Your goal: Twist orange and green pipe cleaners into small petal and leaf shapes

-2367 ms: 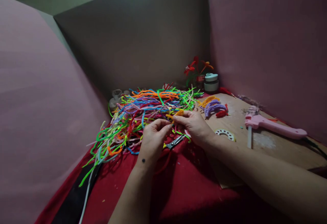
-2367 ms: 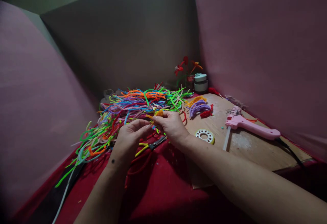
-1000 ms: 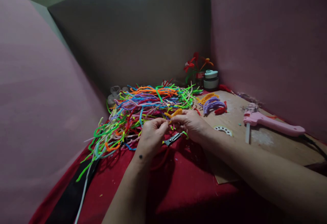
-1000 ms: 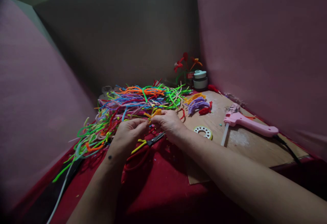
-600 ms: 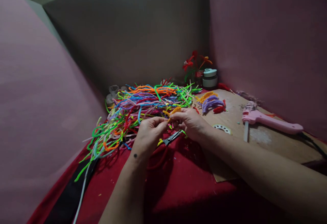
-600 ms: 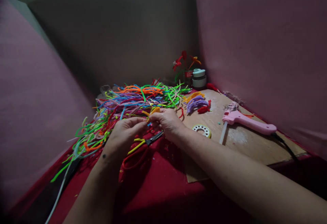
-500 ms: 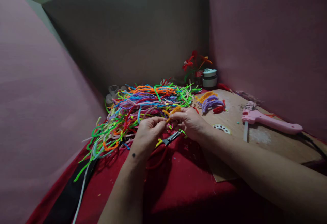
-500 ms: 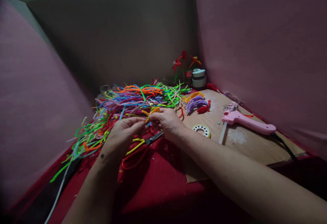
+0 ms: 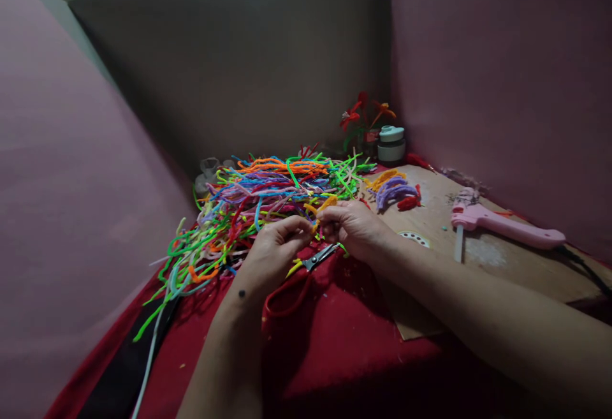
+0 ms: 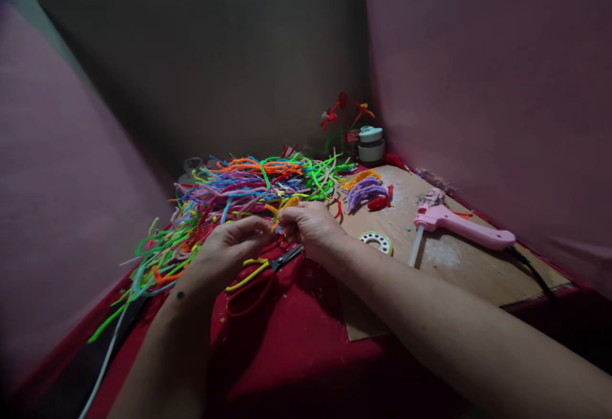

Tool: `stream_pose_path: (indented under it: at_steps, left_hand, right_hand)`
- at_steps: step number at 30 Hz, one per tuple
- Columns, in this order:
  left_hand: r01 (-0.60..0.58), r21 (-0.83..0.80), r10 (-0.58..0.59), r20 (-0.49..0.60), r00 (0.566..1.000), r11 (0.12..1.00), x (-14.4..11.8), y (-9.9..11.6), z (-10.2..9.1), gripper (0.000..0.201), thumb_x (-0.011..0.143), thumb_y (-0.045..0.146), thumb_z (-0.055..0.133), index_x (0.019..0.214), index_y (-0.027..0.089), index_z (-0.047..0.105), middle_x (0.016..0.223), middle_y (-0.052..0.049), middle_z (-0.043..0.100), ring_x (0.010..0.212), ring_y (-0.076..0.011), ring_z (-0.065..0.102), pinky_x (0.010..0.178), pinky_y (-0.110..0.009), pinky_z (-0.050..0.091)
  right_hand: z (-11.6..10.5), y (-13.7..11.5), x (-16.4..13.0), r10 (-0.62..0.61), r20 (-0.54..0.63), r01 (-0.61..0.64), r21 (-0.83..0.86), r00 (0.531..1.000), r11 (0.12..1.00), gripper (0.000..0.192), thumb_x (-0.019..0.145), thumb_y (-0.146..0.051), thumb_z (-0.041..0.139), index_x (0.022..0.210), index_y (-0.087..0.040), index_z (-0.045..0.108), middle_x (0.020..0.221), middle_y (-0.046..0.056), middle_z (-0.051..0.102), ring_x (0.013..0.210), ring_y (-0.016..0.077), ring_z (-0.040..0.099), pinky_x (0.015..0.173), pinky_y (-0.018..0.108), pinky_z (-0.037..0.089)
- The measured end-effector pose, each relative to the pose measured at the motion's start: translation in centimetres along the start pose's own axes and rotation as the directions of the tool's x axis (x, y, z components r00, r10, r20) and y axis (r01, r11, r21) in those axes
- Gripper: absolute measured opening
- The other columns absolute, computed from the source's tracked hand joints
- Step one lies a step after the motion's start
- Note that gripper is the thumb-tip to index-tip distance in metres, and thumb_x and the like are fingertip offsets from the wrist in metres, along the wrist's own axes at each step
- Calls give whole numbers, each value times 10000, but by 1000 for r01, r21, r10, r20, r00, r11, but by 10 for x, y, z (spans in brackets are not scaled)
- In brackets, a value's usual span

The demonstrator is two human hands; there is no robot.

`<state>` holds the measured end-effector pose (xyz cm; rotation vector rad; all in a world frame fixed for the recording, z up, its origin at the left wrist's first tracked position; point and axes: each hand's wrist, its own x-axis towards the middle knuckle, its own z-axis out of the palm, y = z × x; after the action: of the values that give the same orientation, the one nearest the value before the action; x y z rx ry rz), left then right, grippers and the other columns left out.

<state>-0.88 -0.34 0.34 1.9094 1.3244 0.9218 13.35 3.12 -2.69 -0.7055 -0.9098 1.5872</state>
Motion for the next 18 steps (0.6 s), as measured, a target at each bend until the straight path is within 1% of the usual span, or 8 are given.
stream_pose_path:
  at_steps: [6,8,10,11,13,15,17,18]
  left_hand:
    - [44,-12,-43,37,998,999,1,3,-5,130,726,280,571,734,158,617,621,14,534,535,-93,453,491,-191,355]
    - [95,-14,-95,-13,995,995,1,5,-9,206,755,343,539,796,153,608,598,18,523,522,-101,465,483,-200,359]
    - [135,76,-129,-81,988,988,-3,4,-14,261,787,388,491,836,153,593,603,16,529,549,-117,496,504,-213,373]
    - [138,171,-126,-79,989,976,-7,3,-16,266,798,395,476,836,157,587,629,9,546,579,-125,512,528,-221,382]
    - [88,430,-108,24,994,899,-17,-3,-18,231,802,372,477,801,166,583,711,-11,582,646,-137,524,585,-240,388]
    - [16,667,-140,133,981,745,-29,-14,-15,168,805,300,467,793,174,577,781,-32,594,699,-153,519,636,-264,381]
    - [-50,793,-133,164,978,607,-37,-26,-10,143,801,187,424,826,179,564,864,-54,592,789,-176,510,695,-286,372]
    - [-71,824,-124,169,978,562,-40,-31,-7,173,801,149,395,856,178,556,889,-64,587,809,-184,502,705,-295,366]
  right_hand:
    - [0,0,-2,-6,37,7,-28,999,1000,83,573,-128,583,556,-147,504,458,-35,500,387,66,437,388,202,331]
    - [0,-1,-2,-15,35,16,-40,999,999,54,589,-121,574,593,-141,524,476,-26,528,392,71,457,388,202,351]
    - [0,-2,-1,-24,-11,23,-37,1000,999,48,602,-110,564,614,-140,528,481,-26,533,383,72,465,369,195,347]
    - [-1,-2,0,-32,-41,31,-33,999,999,52,609,-104,560,618,-141,525,480,-29,531,377,71,464,359,191,343]
    - [-1,-2,1,-50,-87,48,-27,995,998,62,621,-91,555,621,-143,520,484,-32,531,371,67,464,347,184,337]
    - [-1,-2,2,-53,-97,50,-29,994,998,71,634,-82,551,621,-144,518,490,-28,537,371,66,464,343,183,339]
    - [-1,-1,1,-33,-98,30,-31,995,999,83,645,-74,548,610,-142,513,477,-22,533,368,72,465,336,186,333]
    - [-1,-2,1,-21,-101,18,-28,995,999,92,650,-70,547,602,-140,511,466,-19,528,365,75,466,333,187,331]
